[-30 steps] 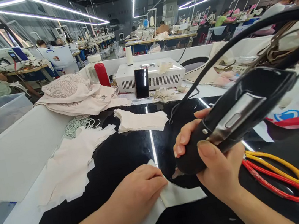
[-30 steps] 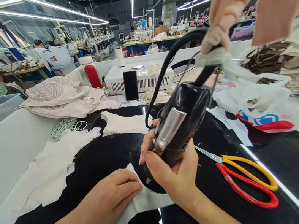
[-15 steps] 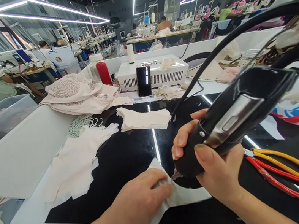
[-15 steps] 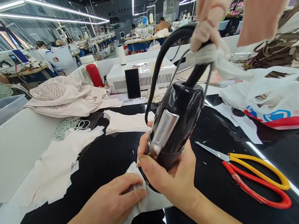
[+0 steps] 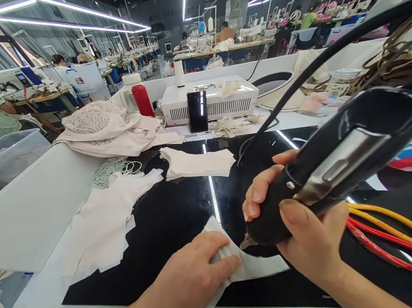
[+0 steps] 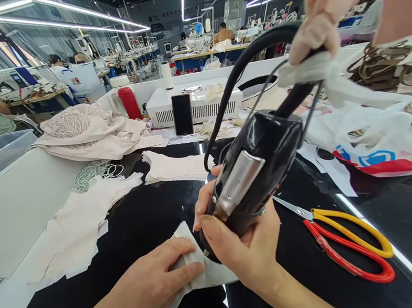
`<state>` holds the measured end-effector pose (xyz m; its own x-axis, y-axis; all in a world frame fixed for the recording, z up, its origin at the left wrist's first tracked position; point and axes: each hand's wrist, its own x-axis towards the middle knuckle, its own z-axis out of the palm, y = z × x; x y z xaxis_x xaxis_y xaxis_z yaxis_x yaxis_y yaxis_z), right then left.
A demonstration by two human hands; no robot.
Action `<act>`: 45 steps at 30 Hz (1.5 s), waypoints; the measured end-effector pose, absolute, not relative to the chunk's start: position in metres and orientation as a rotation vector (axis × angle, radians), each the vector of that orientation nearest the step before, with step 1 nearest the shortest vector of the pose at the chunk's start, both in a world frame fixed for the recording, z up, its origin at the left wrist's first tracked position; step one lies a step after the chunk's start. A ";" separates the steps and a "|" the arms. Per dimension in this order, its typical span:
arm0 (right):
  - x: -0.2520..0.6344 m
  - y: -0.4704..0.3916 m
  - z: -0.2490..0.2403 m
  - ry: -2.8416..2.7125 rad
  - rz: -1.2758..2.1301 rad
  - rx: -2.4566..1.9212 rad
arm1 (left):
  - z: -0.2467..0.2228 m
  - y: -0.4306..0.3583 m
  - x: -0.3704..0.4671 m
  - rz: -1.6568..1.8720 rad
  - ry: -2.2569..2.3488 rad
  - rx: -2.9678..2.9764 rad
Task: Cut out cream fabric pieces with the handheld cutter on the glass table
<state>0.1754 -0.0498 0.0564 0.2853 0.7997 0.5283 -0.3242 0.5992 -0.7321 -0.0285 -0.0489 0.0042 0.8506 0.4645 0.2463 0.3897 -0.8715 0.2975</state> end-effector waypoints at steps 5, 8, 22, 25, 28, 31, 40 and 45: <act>0.181 -0.056 0.057 -1.031 0.787 -0.562 | 0.006 -0.050 -0.028 0.481 0.657 2.811; 0.187 -0.062 0.058 -1.046 0.778 -0.588 | 0.006 -0.049 -0.029 0.519 0.637 2.843; 0.190 -0.089 0.059 -1.025 0.776 -0.635 | 0.012 -0.049 -0.025 0.579 0.632 2.872; 0.192 -0.090 0.058 -1.029 0.783 -0.635 | 0.015 -0.054 -0.016 0.555 0.597 2.873; 0.193 -0.090 0.058 -1.033 0.795 -0.633 | 0.014 -0.059 -0.006 0.537 0.586 2.845; 0.192 -0.089 0.059 -1.030 0.797 -0.632 | 0.010 -0.064 0.001 0.547 0.619 2.807; 0.191 -0.087 0.059 -0.990 0.814 -0.619 | -0.002 -0.076 -0.012 0.594 0.579 2.770; 0.191 -0.082 0.062 -0.992 0.773 -0.605 | -0.004 -0.082 -0.013 0.593 0.552 2.856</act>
<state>0.1915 -0.0815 0.0620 0.3291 0.8000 0.5018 -0.2912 0.5914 -0.7519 -0.0126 -0.0824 -0.0035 0.8521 0.3895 0.3496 0.3208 -0.9165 0.2391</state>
